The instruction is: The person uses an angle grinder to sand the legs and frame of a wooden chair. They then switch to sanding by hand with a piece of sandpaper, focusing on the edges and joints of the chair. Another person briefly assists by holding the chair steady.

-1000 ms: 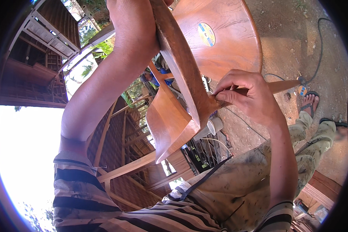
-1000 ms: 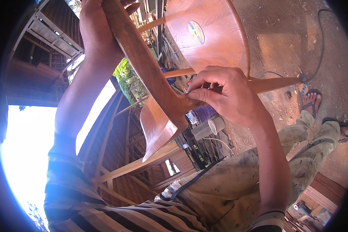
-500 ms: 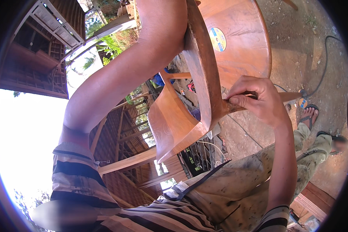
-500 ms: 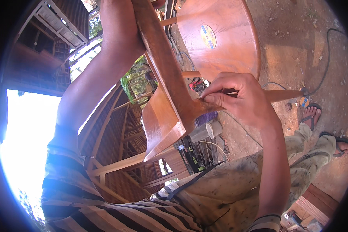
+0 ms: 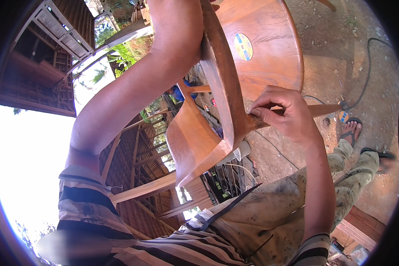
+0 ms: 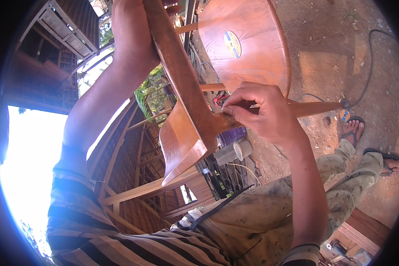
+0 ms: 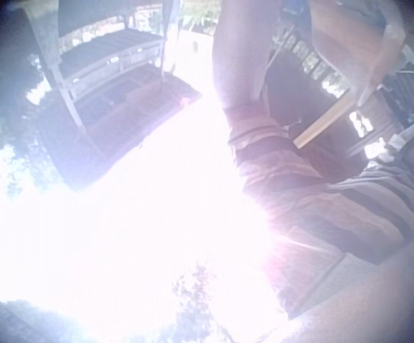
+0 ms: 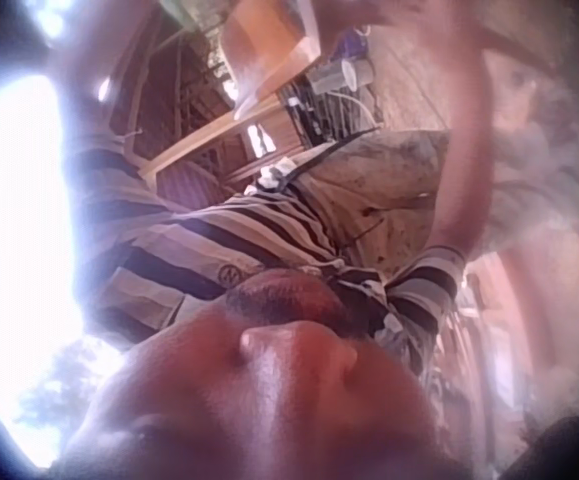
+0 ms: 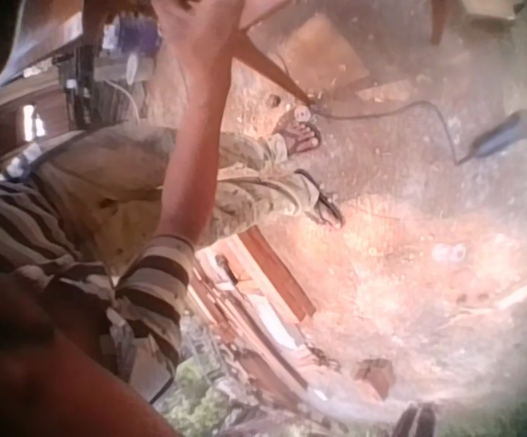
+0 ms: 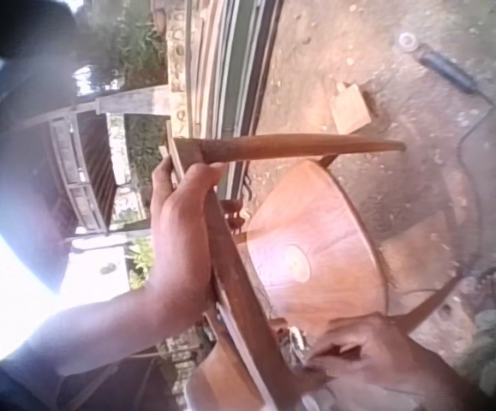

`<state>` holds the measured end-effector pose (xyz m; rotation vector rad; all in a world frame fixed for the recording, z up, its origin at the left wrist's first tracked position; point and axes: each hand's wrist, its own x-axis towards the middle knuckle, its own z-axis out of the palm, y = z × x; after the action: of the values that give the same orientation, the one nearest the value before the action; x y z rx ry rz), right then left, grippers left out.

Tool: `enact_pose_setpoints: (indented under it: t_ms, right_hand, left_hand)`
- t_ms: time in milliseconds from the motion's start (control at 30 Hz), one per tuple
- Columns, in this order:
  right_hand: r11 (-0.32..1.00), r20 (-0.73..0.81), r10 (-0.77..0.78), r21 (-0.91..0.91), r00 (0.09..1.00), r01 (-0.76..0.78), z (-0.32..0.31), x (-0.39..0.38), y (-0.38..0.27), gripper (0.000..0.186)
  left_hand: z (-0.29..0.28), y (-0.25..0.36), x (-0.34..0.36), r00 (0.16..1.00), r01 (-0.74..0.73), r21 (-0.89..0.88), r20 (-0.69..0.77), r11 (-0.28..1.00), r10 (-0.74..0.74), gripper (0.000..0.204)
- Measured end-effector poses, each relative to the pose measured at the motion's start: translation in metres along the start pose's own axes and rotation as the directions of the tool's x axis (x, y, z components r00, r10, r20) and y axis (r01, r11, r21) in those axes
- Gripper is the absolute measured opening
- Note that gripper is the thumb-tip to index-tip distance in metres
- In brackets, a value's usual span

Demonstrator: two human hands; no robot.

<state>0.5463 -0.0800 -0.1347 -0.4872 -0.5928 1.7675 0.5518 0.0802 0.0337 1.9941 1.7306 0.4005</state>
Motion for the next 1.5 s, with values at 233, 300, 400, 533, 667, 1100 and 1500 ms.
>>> enact_pose_setpoints:
  t_ms: [233,300,400,533,667,1100,1500]
  right_hand:
    - [0.991,-0.019,-0.126,-0.039,0.992,0.125,0.002,-0.006,0.013,0.008]
    - [0.988,-0.027,-0.146,-0.053,0.989,0.144,0.001,-0.012,0.017,0.010]
    - [0.986,-0.050,-0.148,-0.081,0.988,0.143,0.001,-0.019,0.020,0.016]
    - [0.926,-0.143,-0.283,-0.297,0.948,0.232,-0.004,-0.035,0.034,0.022]
    - [0.848,-0.262,-0.370,-0.488,0.891,0.208,-0.009,-0.059,0.052,0.027]
    - [0.653,-0.492,-0.238,-0.719,0.837,-0.237,0.081,-0.091,0.014,0.071]
    - [0.905,-0.712,-0.117,-0.363,0.693,-0.220,0.121,-0.087,-0.041,0.047]
  left_hand:
    - [-0.004,-0.007,0.004,1.000,-0.002,-0.028,0.016,1.000,0.002,0.045]
    - [0.002,-0.006,0.001,1.000,-0.025,-0.044,-0.010,0.999,0.024,0.046]
    - [0.008,0.000,-0.004,1.000,-0.012,-0.026,-0.026,1.000,0.011,0.046]
    - [0.007,0.000,-0.003,0.999,0.004,-0.074,0.035,0.997,-0.001,0.051]
    - [-0.023,-0.024,0.027,0.999,0.022,0.033,0.049,0.999,-0.024,0.045]
    - [-0.019,-0.020,0.021,0.998,0.064,-0.067,-0.023,0.996,-0.066,0.073]
    - [-0.007,-0.011,0.025,0.964,-0.120,0.210,-0.207,0.970,0.164,0.087]
